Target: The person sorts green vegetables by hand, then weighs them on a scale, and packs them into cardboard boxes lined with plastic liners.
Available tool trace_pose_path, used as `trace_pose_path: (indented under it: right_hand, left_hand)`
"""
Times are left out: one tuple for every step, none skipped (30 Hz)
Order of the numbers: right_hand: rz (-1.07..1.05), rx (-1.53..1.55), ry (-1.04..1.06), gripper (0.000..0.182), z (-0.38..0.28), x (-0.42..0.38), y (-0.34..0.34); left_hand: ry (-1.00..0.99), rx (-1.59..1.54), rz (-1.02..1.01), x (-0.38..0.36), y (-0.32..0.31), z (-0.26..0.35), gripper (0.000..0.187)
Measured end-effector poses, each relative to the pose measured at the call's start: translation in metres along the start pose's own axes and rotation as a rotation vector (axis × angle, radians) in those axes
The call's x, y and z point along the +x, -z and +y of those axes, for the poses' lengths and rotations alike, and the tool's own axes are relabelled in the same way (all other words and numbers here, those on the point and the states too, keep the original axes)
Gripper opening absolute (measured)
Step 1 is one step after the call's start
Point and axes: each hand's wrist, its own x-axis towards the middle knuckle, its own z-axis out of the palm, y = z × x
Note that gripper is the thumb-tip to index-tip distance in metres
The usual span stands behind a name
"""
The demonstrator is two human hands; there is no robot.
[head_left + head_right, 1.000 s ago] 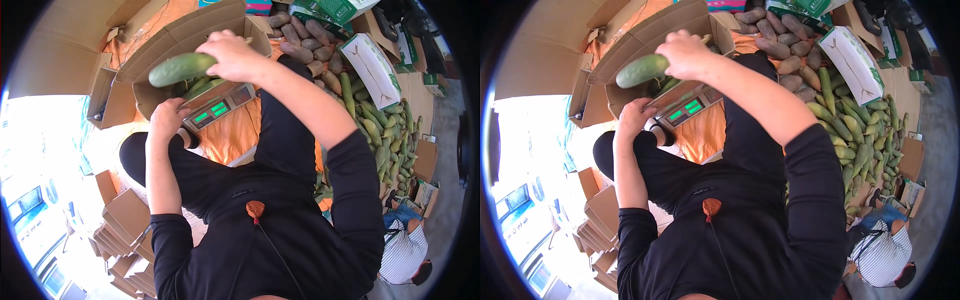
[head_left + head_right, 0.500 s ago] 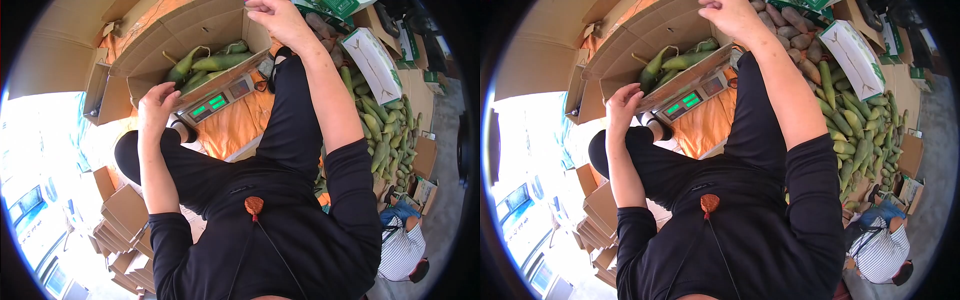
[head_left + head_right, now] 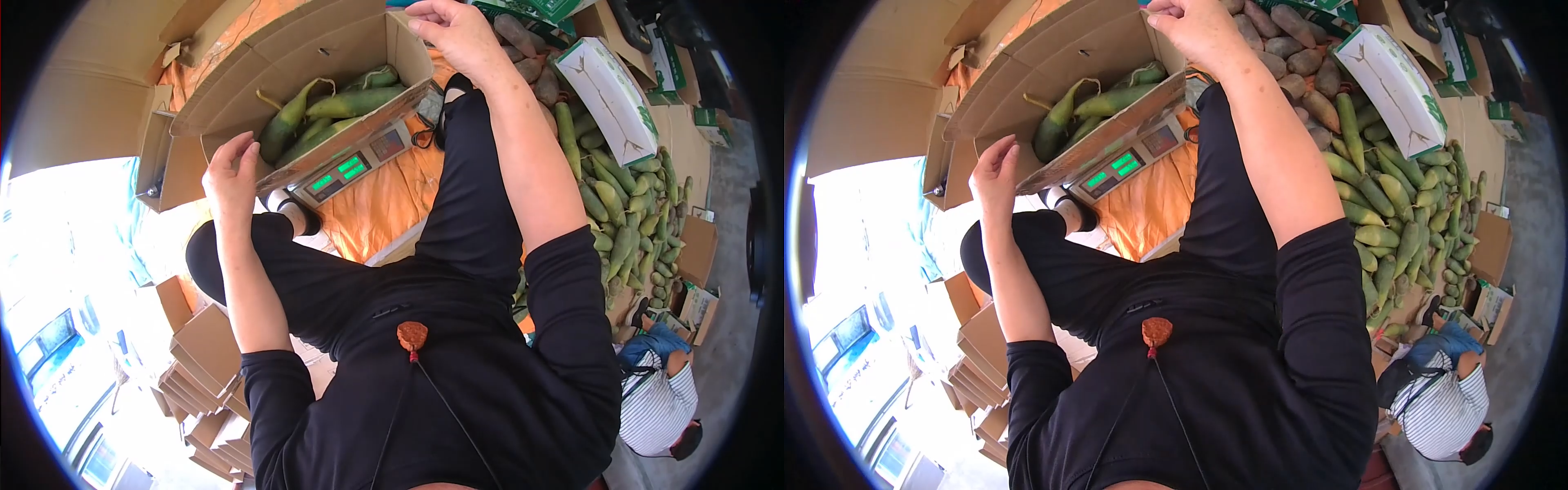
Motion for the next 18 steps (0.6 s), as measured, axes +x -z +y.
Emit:
trace_pose_path:
  right_hand:
    - [-0.001,-0.018,-0.024,0.022,-0.003,-0.003,0.001]
    - [-0.002,-0.034,-0.044,0.02,-0.006,-0.003,0.001]
    - [0.001,-0.031,-0.036,0.02,0.003,0.003,0.0]
    - [-0.004,-0.027,0.008,0.025,0.018,0.009,-0.001]
    - [-0.009,-0.025,0.053,0.03,0.034,0.014,-0.002]
    - [-0.007,-0.025,0.06,0.03,0.036,0.014,-0.003]
    - [0.033,-0.057,0.049,0.033,0.037,0.015,-0.003]
    - [0.074,-0.091,0.04,0.035,0.038,0.017,-0.002]
    - [0.051,-0.126,0.01,0.04,0.038,0.018,0.001]
    - [0.055,-0.129,0.016,0.04,0.039,0.019,0.002]
    - [0.057,-0.185,-0.029,0.041,0.04,0.019,0.003]
    - [0.057,-0.239,-0.073,0.043,0.042,0.02,0.002]
    - [0.04,-0.233,-0.092,0.045,0.045,0.022,0.0]
    - [0.041,-0.229,-0.084,0.045,0.049,0.024,-0.003]
    - [0.022,-0.332,-0.116,0.045,0.048,0.023,-0.006]
    - [0.003,-0.433,-0.145,0.046,0.038,0.021,-0.01]
    - [-0.127,-0.588,-0.247,0.045,0.027,0.022,-0.011]
    - [-0.126,-0.581,-0.239,0.045,0.024,0.022,-0.014]
  left_hand:
    - [0.028,-0.019,0.023,0.0,0.001,-0.001,0.023]
    - [0.055,-0.037,0.051,0.002,0.003,-0.002,0.024]
    - [0.05,-0.036,0.057,0.003,0.006,-0.002,0.024]
    - [0.067,-0.076,0.072,0.003,0.009,-0.002,0.027]
    - [0.083,-0.117,0.085,0.003,0.011,-0.001,0.031]
    - [0.078,-0.119,0.091,0.004,0.015,0.001,0.031]
    - [0.087,-0.144,0.073,0.005,0.02,0.003,0.034]
    - [0.094,-0.172,0.056,0.007,0.025,0.005,0.038]
    - [0.101,-0.19,0.002,0.011,0.031,0.003,0.044]
    - [0.096,-0.195,0.007,0.015,0.037,0.002,0.044]
    - [0.121,-0.223,0.002,0.019,0.043,0.002,0.047]
    - [0.148,-0.249,-0.001,0.024,0.051,0.001,0.05]
    - [0.148,-0.214,-0.004,0.03,0.06,-0.002,0.052]
    - [0.144,-0.211,0.003,0.038,0.066,-0.011,0.052]
    - [0.172,-0.066,0.012,0.045,0.071,-0.025,0.053]
    - [0.2,0.082,0.024,0.052,0.075,-0.038,0.055]
    - [0.213,0.171,0.033,0.056,0.075,-0.051,0.056]
    - [0.21,0.176,0.041,0.059,0.076,-0.054,0.056]
